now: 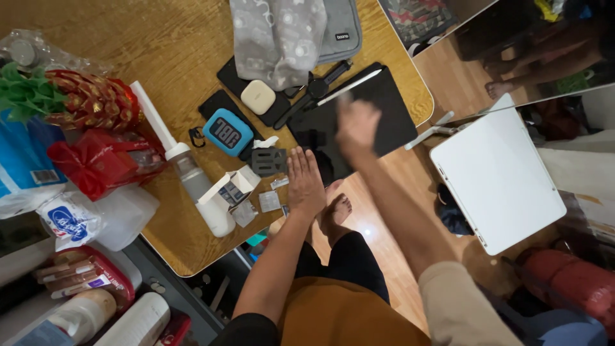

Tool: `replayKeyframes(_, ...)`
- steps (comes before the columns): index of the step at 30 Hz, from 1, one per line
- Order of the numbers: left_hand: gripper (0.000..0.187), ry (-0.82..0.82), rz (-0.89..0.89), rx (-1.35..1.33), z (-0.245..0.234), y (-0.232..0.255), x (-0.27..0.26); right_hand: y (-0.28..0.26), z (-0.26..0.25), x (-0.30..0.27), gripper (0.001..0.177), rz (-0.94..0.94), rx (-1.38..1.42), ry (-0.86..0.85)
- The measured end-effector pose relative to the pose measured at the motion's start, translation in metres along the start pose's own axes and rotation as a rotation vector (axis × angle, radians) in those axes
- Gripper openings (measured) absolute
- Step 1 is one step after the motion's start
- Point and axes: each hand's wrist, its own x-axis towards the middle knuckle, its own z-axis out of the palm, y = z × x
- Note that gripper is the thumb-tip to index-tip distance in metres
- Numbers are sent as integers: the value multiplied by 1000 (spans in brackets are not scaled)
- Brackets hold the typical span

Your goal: The person wipes the back and front surfaces of a tablet with a cloth and a small wipe. They lift the tablet from the table, clean both sides, and place it back down while handling small packets on the table.

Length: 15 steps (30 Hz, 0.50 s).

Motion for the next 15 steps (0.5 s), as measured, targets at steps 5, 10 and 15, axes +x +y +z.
replayKeyframes(5,130,-15,13,-12,-1,0,0,-19,-92,-5,39,-191,401,6)
replayKeyframes(10,128,6,10,-39,-2,1,0,73,-115,10,32,215,780,-317)
replayKeyframes(15,127,-5,16,-55,-3,-1,-2,114,-43,-51,48,157,24,-33)
